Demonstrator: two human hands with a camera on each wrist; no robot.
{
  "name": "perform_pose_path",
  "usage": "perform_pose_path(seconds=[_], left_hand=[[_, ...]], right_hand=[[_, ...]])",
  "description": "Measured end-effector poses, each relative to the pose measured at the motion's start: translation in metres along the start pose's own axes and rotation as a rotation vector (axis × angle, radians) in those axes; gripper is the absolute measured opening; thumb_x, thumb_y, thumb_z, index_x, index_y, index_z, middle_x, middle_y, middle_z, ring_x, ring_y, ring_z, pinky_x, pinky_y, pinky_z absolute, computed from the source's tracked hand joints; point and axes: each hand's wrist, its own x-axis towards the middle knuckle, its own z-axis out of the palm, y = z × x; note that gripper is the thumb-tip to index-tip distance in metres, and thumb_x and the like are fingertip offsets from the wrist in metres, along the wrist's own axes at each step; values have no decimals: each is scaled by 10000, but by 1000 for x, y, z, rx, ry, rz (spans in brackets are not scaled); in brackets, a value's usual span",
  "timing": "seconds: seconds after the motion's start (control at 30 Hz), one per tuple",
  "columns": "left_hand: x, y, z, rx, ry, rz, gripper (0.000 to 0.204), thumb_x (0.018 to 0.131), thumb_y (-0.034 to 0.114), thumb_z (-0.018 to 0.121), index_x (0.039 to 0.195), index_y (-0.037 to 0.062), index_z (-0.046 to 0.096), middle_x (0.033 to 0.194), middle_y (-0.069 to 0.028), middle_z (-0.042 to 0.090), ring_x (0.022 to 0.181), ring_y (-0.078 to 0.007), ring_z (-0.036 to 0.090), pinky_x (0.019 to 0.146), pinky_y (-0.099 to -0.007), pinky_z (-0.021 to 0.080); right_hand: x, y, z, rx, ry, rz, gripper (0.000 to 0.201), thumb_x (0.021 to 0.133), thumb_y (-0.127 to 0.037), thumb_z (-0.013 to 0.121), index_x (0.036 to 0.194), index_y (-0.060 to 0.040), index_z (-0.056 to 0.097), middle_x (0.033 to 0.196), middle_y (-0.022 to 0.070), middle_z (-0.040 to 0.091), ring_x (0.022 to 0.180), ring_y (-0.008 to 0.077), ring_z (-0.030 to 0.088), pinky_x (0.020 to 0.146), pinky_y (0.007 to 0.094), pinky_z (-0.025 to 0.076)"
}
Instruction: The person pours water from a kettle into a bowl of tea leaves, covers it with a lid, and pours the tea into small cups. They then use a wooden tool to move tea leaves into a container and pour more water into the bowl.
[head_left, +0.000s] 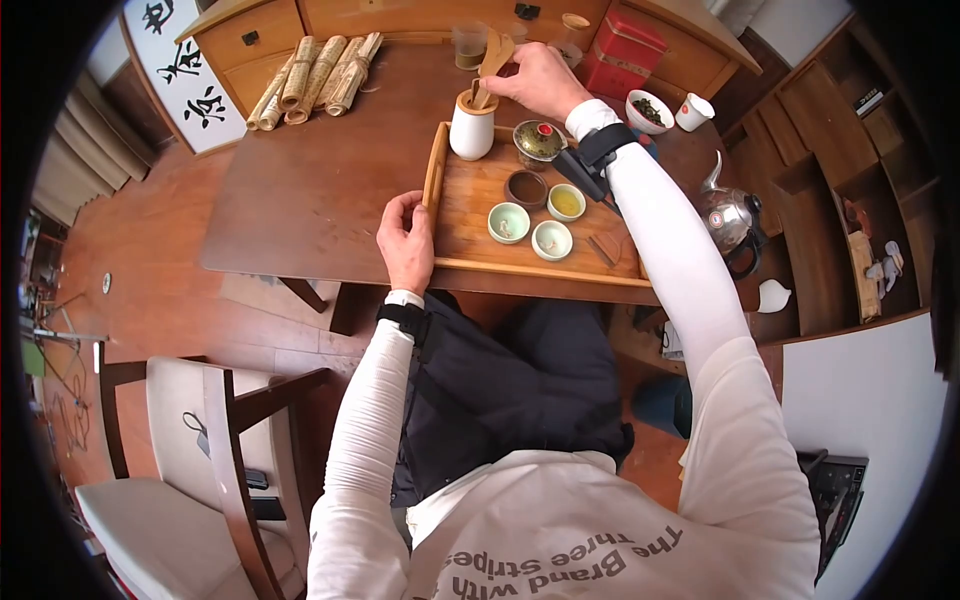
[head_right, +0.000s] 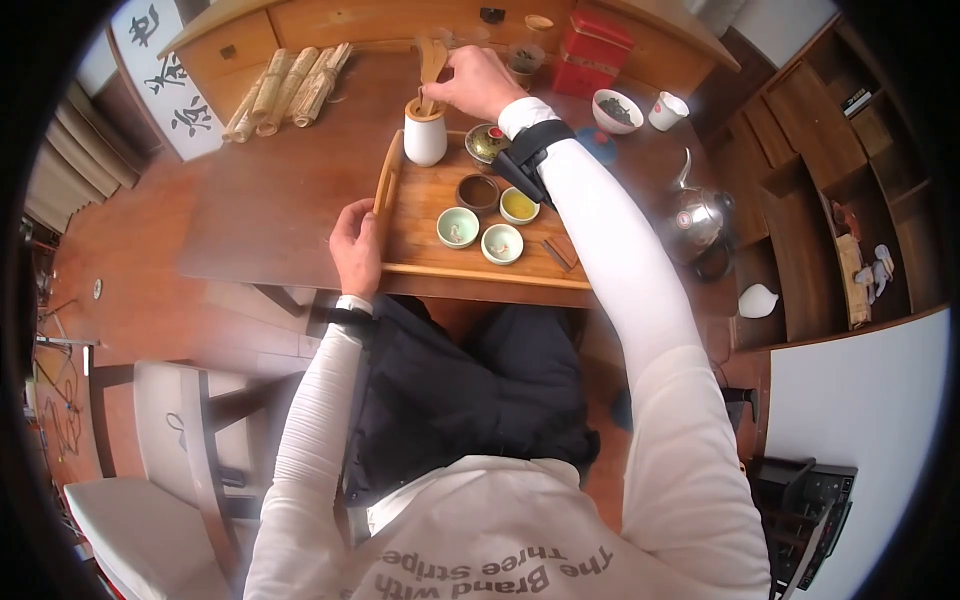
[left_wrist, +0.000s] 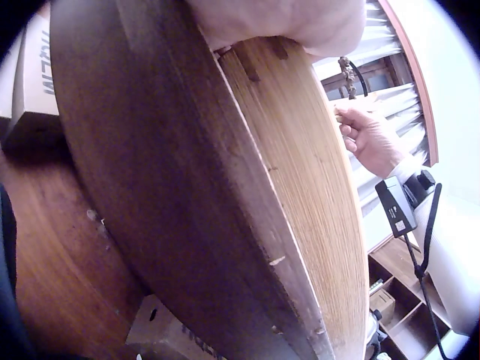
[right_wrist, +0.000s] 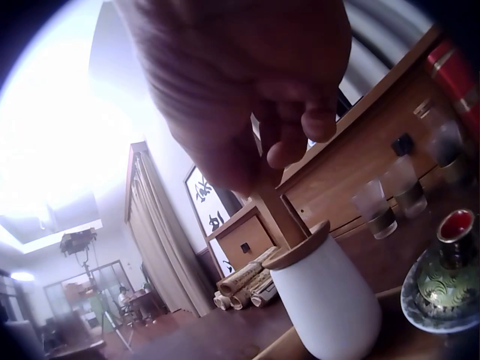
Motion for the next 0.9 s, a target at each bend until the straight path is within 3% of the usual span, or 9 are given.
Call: perform_pose_path(seconds=[0.13, 0.2, 0.37, 0.43, 0.57, 0.63, 0.73, 0.8, 0.9], left_hand=[[0, 4, -1, 12, -24, -6, 201, 941, 79, 601, 1089, -26, 689, 920, -47, 670, 823, -112, 600, 762, -273, 511], [-1, 4, -2, 41, -14, 39, 192, 957, 80, 596, 1088, -25, 687, 929, -47, 670, 833, -117, 601, 769, -269, 509], [1, 4, -3, 45, -63, 67, 198, 984, 88, 578, 1106, -32, 678, 983, -48, 679, 901, -115, 603, 817, -277, 512], [1, 0, -3, -6, -71, 21, 206, 991, 96, 571, 1106, -34, 679, 1005, -55, 686, 919, -122, 610, 833, -283, 514], [1, 3, -5, -3, -102, 6, 225, 992, 104, 566, 1138, -31, 670, 1049, -68, 689, 954, -133, 610, 876, -286, 502], [2, 3, -5, -3, -119, 21, 231, 993, 101, 560, 1151, -32, 663, 1064, -69, 684, 958, -135, 608, 882, -285, 500], [3, 0, -4, 10, -97, 46, 230, 990, 91, 559, 1161, -30, 656, 1049, -65, 674, 947, -140, 605, 875, -288, 504], [4, 0, -1, 27, -103, 41, 230, 986, 89, 564, 1163, -27, 655, 1043, -66, 673, 943, -140, 605, 871, -287, 504], [5, 2, -6, 176, -53, 121, 259, 970, 129, 615, 1178, -22, 646, 1023, -67, 649, 908, -142, 599, 847, -277, 502]], right_hand=[[-6, 5, -7, 57, 50, -6, 432, 812, -331, 849, 1089, -13, 757, 878, 67, 749, 766, 126, 675, 756, 286, 556], [-22, 5, -19, 113, 189, 3, 450, 803, -350, 868, 1087, -20, 756, 841, 23, 721, 718, 95, 623, 713, 276, 543], [-108, 14, -85, -56, 252, 18, 310, 849, -241, 833, 1054, -22, 756, 835, 20, 726, 697, 56, 613, 672, 238, 521], [-148, 42, -116, 4, 329, -14, 333, 840, -307, 827, 1035, -44, 765, 881, 69, 742, 746, 143, 667, 722, 292, 546], [-235, 90, -186, -143, 535, 223, 254, 852, -242, 807, 1016, -50, 770, 929, 48, 741, 801, 141, 698, 753, 275, 549], [-270, 110, -210, -271, 582, 351, 362, 829, -325, 821, 1052, -44, 768, 983, 88, 738, 865, 169, 701, 803, 306, 557], [-306, 157, -218, -375, 602, 455, 459, 809, -412, 821, 1090, -52, 766, 1024, 116, 730, 909, 200, 698, 841, 333, 557], [-314, 176, -211, -316, 506, 574, 519, 797, -463, 815, 1115, -57, 763, 1021, 137, 716, 917, 234, 687, 850, 355, 551], [-313, 187, -206, -331, 480, 522, 515, 795, -459, 818, 1107, -53, 765, 964, 130, 702, 868, 245, 675, 810, 356, 542]])
